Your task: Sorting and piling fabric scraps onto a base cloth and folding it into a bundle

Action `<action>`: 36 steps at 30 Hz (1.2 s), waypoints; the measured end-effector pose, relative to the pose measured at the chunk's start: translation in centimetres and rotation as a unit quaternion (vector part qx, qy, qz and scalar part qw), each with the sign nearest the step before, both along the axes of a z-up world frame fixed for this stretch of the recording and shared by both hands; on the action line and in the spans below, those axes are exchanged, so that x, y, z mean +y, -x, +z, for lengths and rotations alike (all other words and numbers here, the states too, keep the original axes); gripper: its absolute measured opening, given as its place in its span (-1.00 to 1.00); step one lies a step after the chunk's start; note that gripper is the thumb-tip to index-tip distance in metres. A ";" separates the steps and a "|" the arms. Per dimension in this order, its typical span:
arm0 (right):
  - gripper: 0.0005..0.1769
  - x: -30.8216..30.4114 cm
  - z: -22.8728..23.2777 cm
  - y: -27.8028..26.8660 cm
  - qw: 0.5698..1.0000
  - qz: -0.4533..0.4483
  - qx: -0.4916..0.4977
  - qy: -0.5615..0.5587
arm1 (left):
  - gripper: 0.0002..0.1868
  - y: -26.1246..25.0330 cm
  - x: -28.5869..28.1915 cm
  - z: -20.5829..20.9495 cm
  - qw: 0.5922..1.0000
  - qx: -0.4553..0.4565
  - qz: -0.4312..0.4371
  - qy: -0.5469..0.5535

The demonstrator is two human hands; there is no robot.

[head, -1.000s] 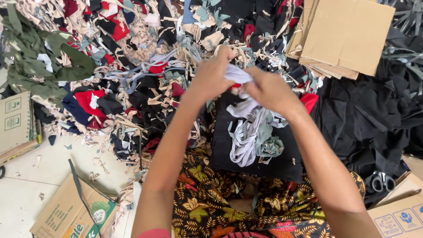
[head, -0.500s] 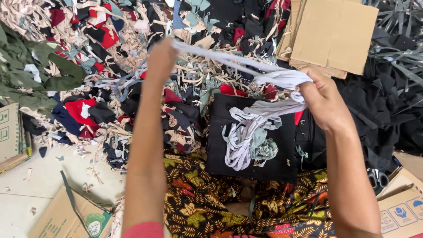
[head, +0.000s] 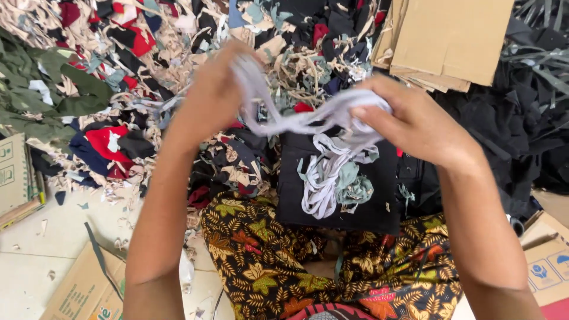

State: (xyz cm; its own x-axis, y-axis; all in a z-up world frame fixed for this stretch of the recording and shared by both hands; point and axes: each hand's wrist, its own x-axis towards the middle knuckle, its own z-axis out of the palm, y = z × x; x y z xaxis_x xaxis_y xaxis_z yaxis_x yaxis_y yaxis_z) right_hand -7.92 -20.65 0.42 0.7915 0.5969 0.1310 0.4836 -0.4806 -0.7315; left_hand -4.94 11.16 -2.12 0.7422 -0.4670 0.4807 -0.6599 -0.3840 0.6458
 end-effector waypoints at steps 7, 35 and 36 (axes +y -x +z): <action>-0.81 5.4 -0.6 -3.1 0.986 0.138 -0.080 0.038 | -0.81 -0.4 -7.2 -8.1 0.965 0.118 -0.233 0.012; -0.31 -3.0 -2.6 -0.1 0.986 -0.017 0.118 0.117 | -0.71 2.1 -13.1 -12.5 0.982 0.044 0.028 -0.181; -0.17 -3.2 -2.2 0.3 0.987 -0.027 0.118 0.103 | -0.70 3.3 -14.4 -12.4 0.973 0.029 0.037 -0.228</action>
